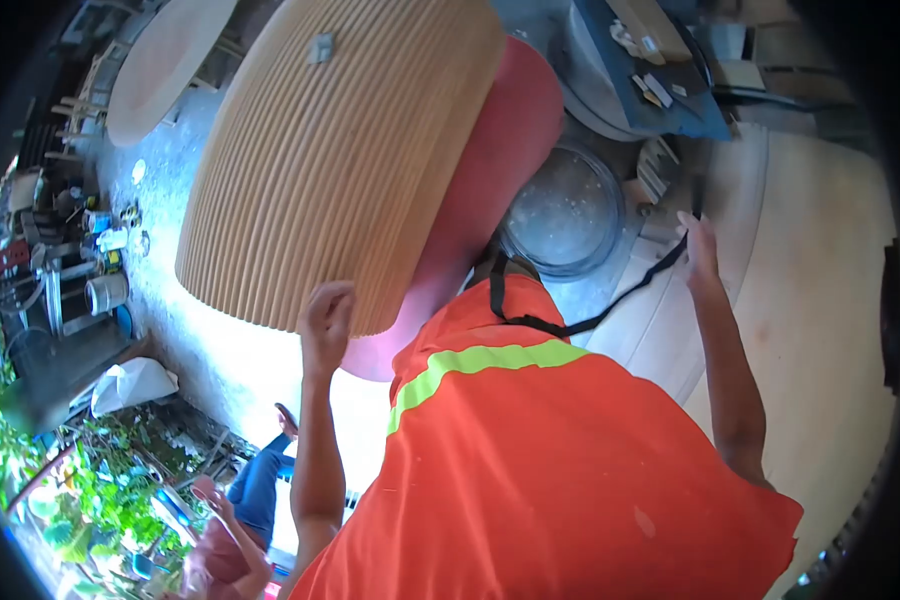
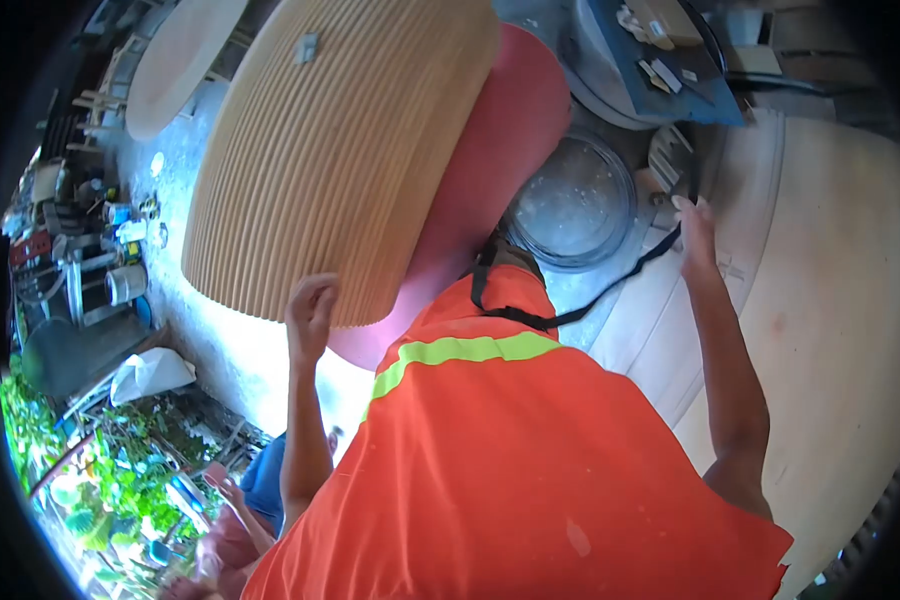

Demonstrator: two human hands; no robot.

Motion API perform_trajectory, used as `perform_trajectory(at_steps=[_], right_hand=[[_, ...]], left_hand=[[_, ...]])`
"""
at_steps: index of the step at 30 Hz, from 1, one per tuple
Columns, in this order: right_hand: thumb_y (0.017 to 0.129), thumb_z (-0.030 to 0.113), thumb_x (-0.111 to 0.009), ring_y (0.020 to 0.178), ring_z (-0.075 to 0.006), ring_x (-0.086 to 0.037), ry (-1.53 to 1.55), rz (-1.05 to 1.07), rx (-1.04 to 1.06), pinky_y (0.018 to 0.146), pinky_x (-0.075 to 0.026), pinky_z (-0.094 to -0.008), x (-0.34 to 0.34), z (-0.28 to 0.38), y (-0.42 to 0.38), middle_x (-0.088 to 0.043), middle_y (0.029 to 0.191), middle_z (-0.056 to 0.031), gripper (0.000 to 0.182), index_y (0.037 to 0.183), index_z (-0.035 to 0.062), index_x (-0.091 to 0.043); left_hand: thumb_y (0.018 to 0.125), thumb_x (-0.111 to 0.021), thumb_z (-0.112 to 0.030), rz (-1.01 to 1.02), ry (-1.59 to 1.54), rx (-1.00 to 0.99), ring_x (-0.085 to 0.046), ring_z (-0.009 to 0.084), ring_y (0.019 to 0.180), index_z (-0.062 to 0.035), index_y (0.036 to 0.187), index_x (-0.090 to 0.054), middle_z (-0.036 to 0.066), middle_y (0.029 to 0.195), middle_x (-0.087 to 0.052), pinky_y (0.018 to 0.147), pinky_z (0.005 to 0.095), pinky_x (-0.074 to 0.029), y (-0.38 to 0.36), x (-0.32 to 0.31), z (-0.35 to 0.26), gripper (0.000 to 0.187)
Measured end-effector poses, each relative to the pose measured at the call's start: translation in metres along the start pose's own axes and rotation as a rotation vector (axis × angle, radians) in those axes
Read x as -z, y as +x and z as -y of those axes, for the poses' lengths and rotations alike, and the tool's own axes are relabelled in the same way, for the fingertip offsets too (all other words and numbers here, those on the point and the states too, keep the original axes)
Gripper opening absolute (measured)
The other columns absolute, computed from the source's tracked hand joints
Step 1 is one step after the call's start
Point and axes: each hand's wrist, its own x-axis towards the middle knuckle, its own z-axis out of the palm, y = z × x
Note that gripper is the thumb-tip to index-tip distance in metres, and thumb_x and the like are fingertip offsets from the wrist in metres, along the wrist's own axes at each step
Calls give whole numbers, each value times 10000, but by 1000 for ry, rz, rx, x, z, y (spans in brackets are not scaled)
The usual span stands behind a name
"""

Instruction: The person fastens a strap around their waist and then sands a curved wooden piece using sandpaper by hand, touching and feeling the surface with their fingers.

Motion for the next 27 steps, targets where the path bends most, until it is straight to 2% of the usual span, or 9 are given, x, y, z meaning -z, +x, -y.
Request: perform_trajectory(at_steps=[1, 3, 6, 12, 15, 20, 22, 24, 27], right_hand=[[926, 290, -693, 1152, -212, -589, 4, 19, 22, 940, -467, -355, -14, 3, 7, -676, 1105, -104, 400, 1236, 48, -623], [913, 240, -705, 1302, -274, -557, -15, -169, 329, 1078, -424, -370, -52, 19, 16, -627, 1337, -184, 630, 1457, -6, -504], [909, 147, -697, 1368, -314, -515, 19, 35, 395, 1146, -382, -369, -140, 96, -37, -522, 1483, -208, 688, 1507, -58, -425], [937, 103, -652, 1396, -334, -509, 294, 550, 685, 1154, -408, -414, -300, 211, -77, -537, 1468, -237, 590, 1484, -27, -474], [957, 119, -638, 1384, -339, -515, 137, 676, 873, 1135, -436, -415, -353, 258, -82, -573, 1424, -218, 494, 1429, 0, -553], [961, 112, -634, 1347, -341, -525, -248, 629, 1240, 1114, -462, -423, -409, 278, -71, -600, 1385, -166, 401, 1353, 30, -633], [948, 97, -640, 1331, -339, -535, -347, 628, 1380, 1117, -459, -424, -421, 279, -65, -612, 1373, -150, 398, 1341, 33, -644], [925, 78, -640, 1335, -329, -535, -311, 565, 1682, 1143, -432, -429, -434, 277, -57, -626, 1373, -121, 393, 1316, 47, -666], [926, 74, -621, 1344, -301, -530, -390, 626, 1896, 1160, -406, -428, -449, 278, -37, -628, 1394, -77, 374, 1294, 67, -686]], left_hand=[[958, -573, -8, -64, -64, 151, -666, 181, 843, 13, 1049, -707, 97, 907, -691, 762, 323, -534, -14, 11, 1, 163], [954, -566, -15, -206, -27, 219, -644, 146, 757, 16, 1015, -709, 69, 827, -670, 699, 293, -516, -40, 22, 11, 158], [950, -591, 3, -365, -55, 35, -609, 110, 728, 7, 983, -715, 55, 822, -647, 661, 258, -471, -44, 29, -6, 129], [966, -648, -8, -476, -92, -57, -624, 136, 768, 8, 1044, -720, 66, 889, -678, 703, 272, -490, 25, 19, -38, 107], [963, -660, -20, -512, -58, -74, -642, 166, 769, -17, 1063, -726, 92, 906, -690, 723, 293, -509, 59, 9, -80, 120], [949, -678, -46, -535, 40, -66, -672, 231, 800, -25, 1045, -724, 131, 940, -699, 747, 334, -535, 127, -5, -113, 109], [925, -692, -67, -537, 108, -139, -674, 310, 920, -32, 1042, -711, 152, 1000, -697, 820, 402, -543, 160, -8, -108, 124], [926, -693, -70, -545, 179, -147, -675, 299, 916, -25, 1054, -712, 152, 1021, -703, 797, 392, -547, 187, -12, -106, 137], [918, -698, -67, -565, 285, -207, -667, 301, 948, -24, 1074, -712, 149, 1056, -705, 790, 396, -550, 201, -16, -99, 162]])
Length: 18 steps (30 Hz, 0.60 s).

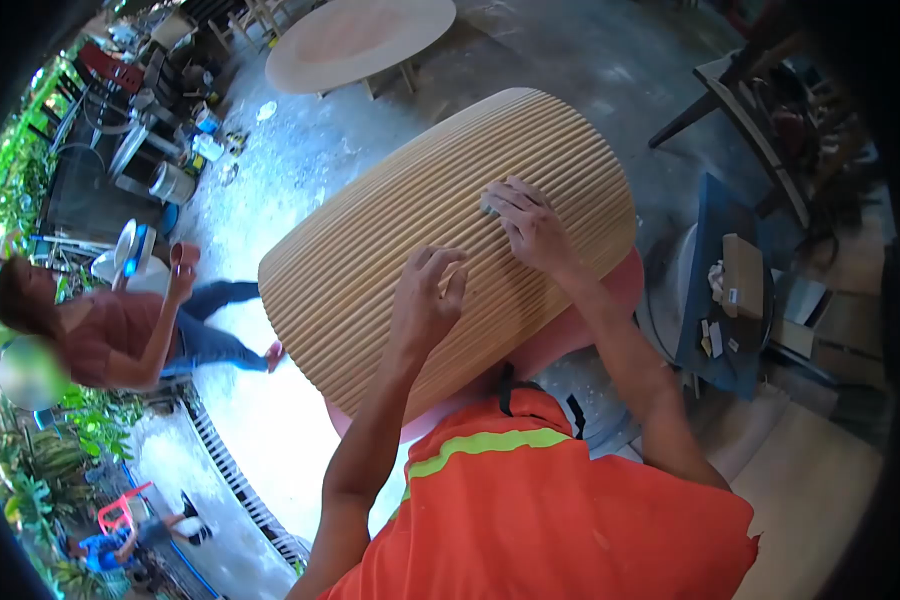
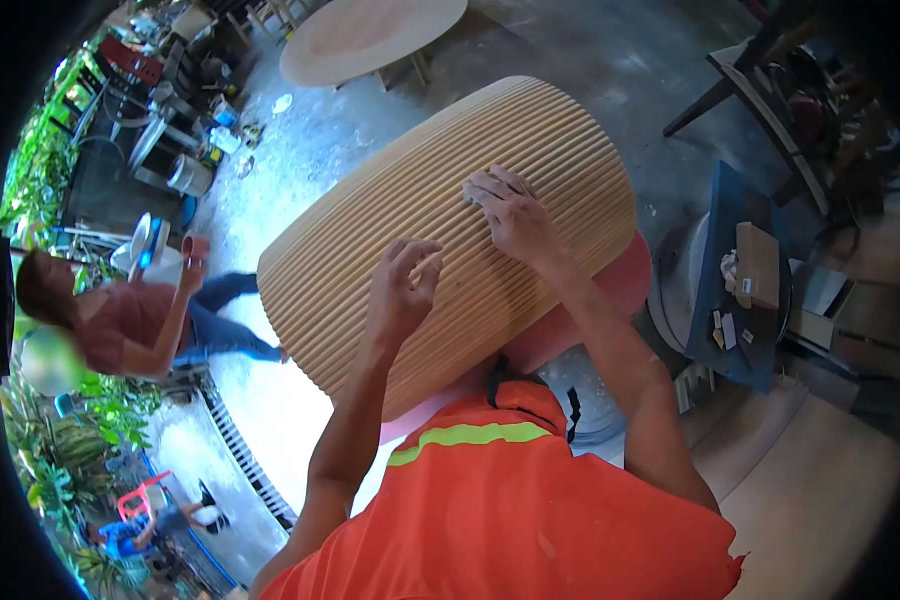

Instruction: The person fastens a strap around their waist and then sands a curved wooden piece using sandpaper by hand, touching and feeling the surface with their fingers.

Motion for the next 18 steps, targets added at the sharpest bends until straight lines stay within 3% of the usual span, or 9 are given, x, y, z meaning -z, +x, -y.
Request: perform_trajectory(at_steps=[1, 4, 9, 11, 12, 14, 18], right_hand=[[926, 74, -621, 1344, -301, -530, 17, 18, 5, 1160, -406, -428, -2, -5, -1, -628, 1394, -77, 374, 1294, 67, -686], [943, 86, -606, 1341, -272, -535, 54, 28, 62, 1147, -408, -424, -4, -11, -2, -624, 1413, -49, 350, 1280, 89, -697], [949, 93, -616, 1276, -264, -572, 44, 2, 69, 1117, -408, -434, -1, -10, 3, -688, 1247, -59, 296, 1230, 105, -708], [954, 93, -617, 1247, -272, -583, 56, -30, 91, 1107, -413, -441, -6, -16, 7, -692, 1210, -63, 269, 1207, 98, -707], [959, 93, -618, 1218, -281, -594, 53, -65, 98, 1098, -417, -449, -8, -14, 10, -696, 1173, -68, 242, 1184, 91, -706], [958, 88, -622, 1198, -288, -600, 49, -111, 131, 1080, -432, -449, -12, -11, 12, -697, 1159, -77, 224, 1167, 80, -704], [948, 70, -639, 1179, -305, -598, 87, -116, 110, 1037, -473, -448, -20, -6, 0, -683, 1158, -106, 212, 1151, 50, -699]], left_hand=[[911, -702, -61, -21, 25, -67, -657, 316, 984, -29, 1082, -711, 146, 1070, -700, 807, 409, -548, -1, -2, 2, 175], [889, -695, -29, -48, 37, 41, -634, 351, 1051, -29, 1088, -700, 152, 1116, -678, 904, 443, -520, -32, 1, 9, 199], [858, -707, -24, -101, 107, 117, -565, 381, 1173, -41, 1149, -663, 177, 1234, -610, 982, 480, -478, -66, 1, 12, 295], [869, -718, -86, -105, 270, 52, -472, 411, 1339, -36, 1329, -603, 199, 1424, -514, 1100, 495, -420, -64, 4, 14, 476], [869, -718, -86, -114, 278, 69, -472, 411, 1339, -36, 1329, -603, 199, 1424, -514, 1100, 495, -420, -67, 6, 17, 476], [901, -704, -175, -46, 484, 231, -297, 408, 1512, -21, 1520, -447, 216, 1592, -373, 1233, 514, -252, -77, 6, 24, 687], [936, -672, -304, 29, 577, 299, -174, 393, 1573, 21, 1571, -347, 206, 1666, -269, 1268, 541, -130, -95, -7, 24, 784]])
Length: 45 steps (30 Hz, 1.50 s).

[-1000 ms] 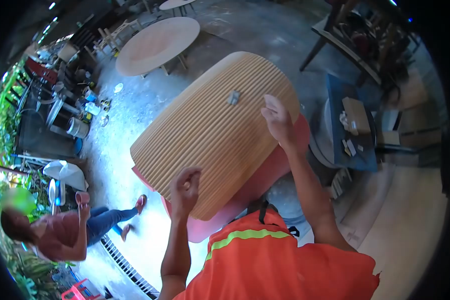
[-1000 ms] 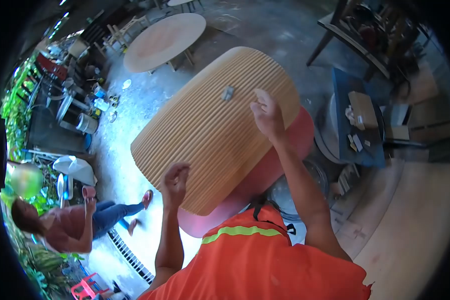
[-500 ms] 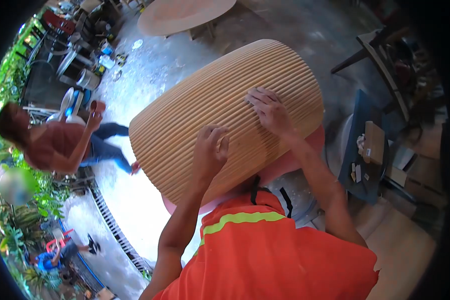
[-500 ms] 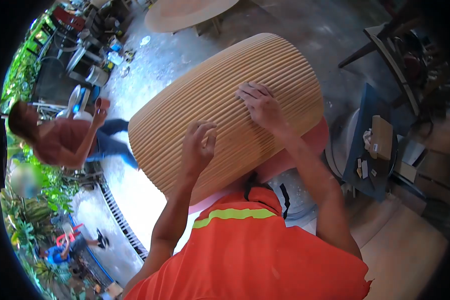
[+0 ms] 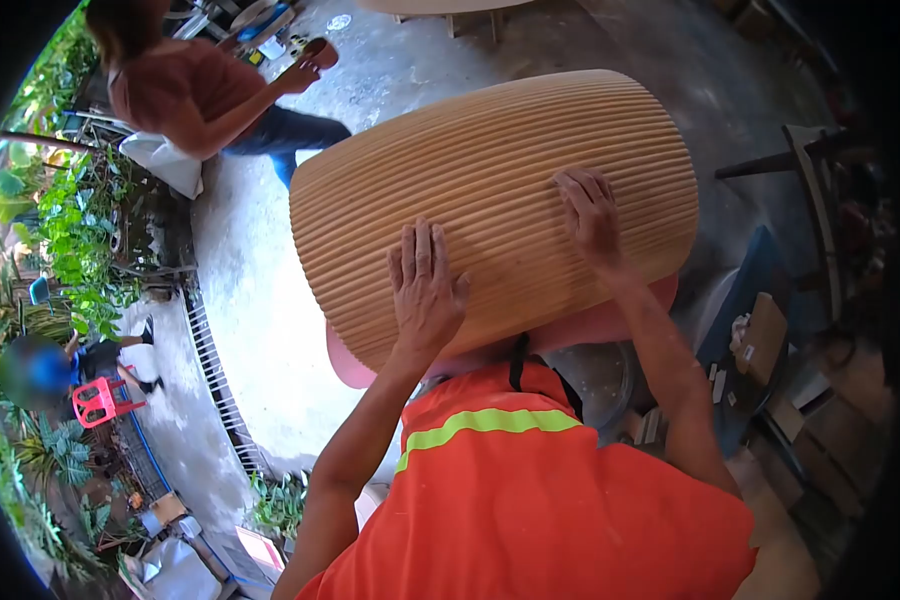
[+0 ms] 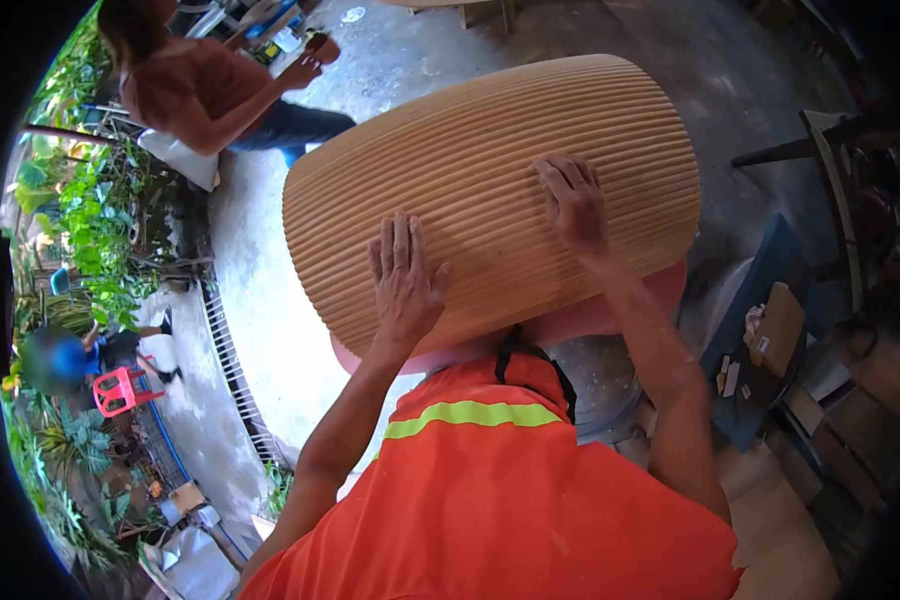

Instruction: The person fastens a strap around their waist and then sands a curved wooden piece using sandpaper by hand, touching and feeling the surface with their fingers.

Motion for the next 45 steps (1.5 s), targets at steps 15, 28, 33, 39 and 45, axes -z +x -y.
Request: perform_trajectory(at_steps=[15, 28, 33, 39, 45], right_hand=[[960, 27, -615, 1184, -345, -585, 17, 44, 4, 1021, -486, -445, -13, 29, -1, -654, 1197, -146, 252, 1198, 17, -700], [899, 38, -569, 1214, -319, -592, -175, 93, 0, 1082, -463, -437, -8, 59, 0, -695, 1221, -116, 329, 1202, 2, -692], [925, 59, -566, 1241, -327, -585, -210, 116, -77, 1096, -455, -439, 21, -49, -6, -696, 1230, -112, 329, 1230, 19, -685], [932, 104, -619, 1275, -326, -559, -240, 105, -51, 1072, -490, -440, 26, -46, -11, -649, 1277, -141, 333, 1251, 29, -679], [919, 109, -646, 1239, -300, -589, -119, 126, 10, 1063, -499, -421, 44, -65, -6, -667, 1239, -95, 308, 1215, 34, -686]], left_hand=[[929, -662, -292, -191, 129, 78, -334, 317, 1492, -94, 1526, -468, 89, 1552, -421, 1245, 549, -205, -22, 24, 58, 658], [922, -674, -122, -316, -31, 61, -360, 404, 1439, -67, 1494, -501, 150, 1491, -476, 1207, 530, -287, -40, 32, 103, 600], [920, -693, -119, -321, -66, 33, -384, 407, 1424, -63, 1438, -560, 158, 1459, -502, 1194, 534, -305, -36, 41, 106, 537], [943, -669, -110, -407, -106, -53, -473, 401, 1349, -63, 1328, -634, 193, 1391, -545, 1118, 539, -392, 57, 56, 66, 390], [983, -648, -202, -217, -91, 73, -476, 400, 1346, -43, 1358, -610, 205, 1432, -537, 1112, 522, -393, 123, 12, 42, 409]])
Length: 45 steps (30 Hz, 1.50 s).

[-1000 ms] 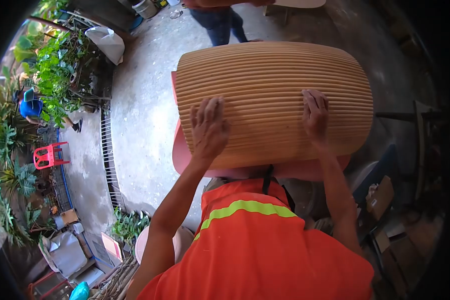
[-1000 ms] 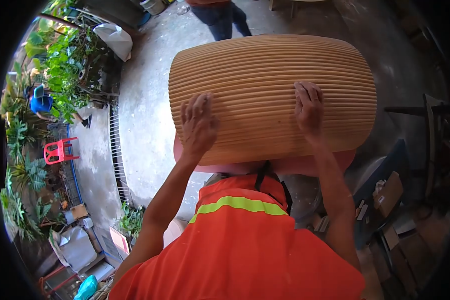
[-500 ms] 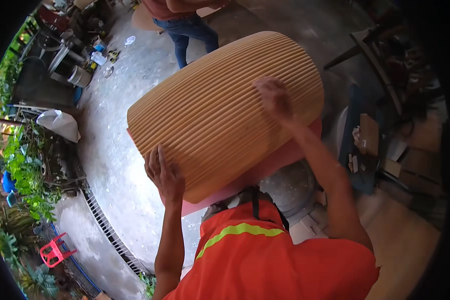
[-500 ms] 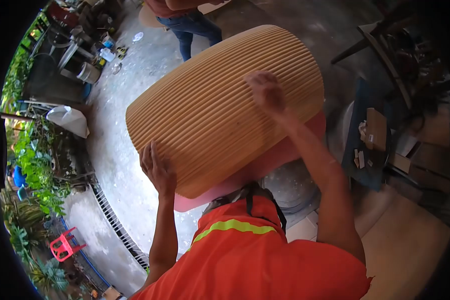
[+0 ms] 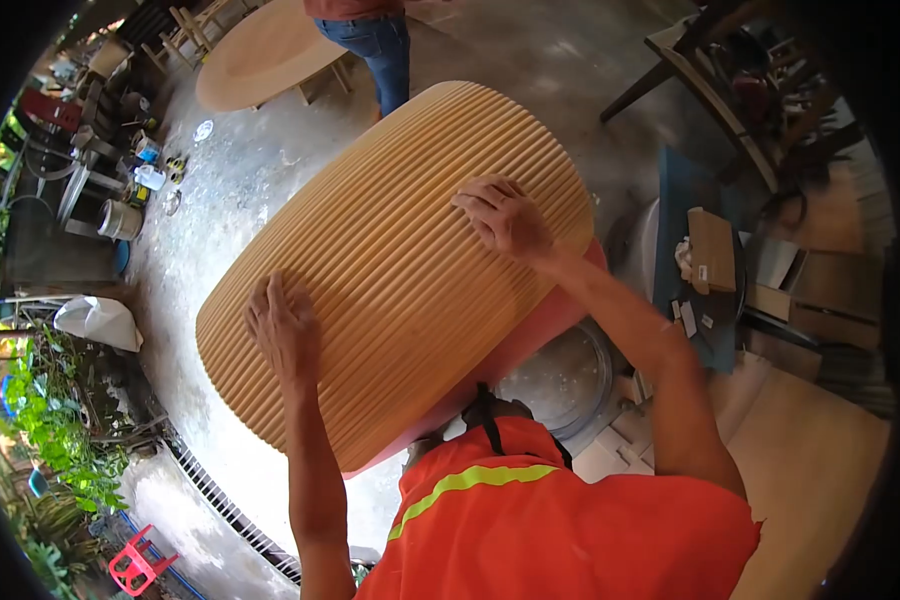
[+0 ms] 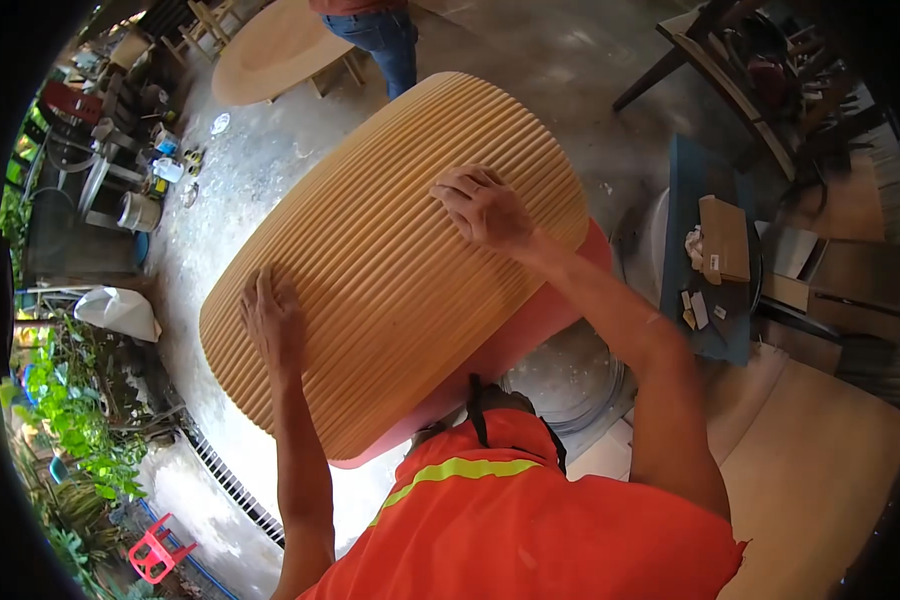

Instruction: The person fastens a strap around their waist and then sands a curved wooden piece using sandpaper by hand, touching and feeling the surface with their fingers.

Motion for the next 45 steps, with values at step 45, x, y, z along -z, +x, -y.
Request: perform_trajectory(at_steps=[45], right_hand=[[889, -36, -609, 1089, -330, -664, -74, -85, -105, 979, -531, -424, 41, -145, -6, -722, 1086, -126, 258, 1117, 23, -712]], left_hand=[[1024, -613, -313, 58, 172, 52, -503, 308, 1356, -100, 1362, -620, 100, 1408, -591, 1165, 486, -360, -4, 0, 1, 400]])
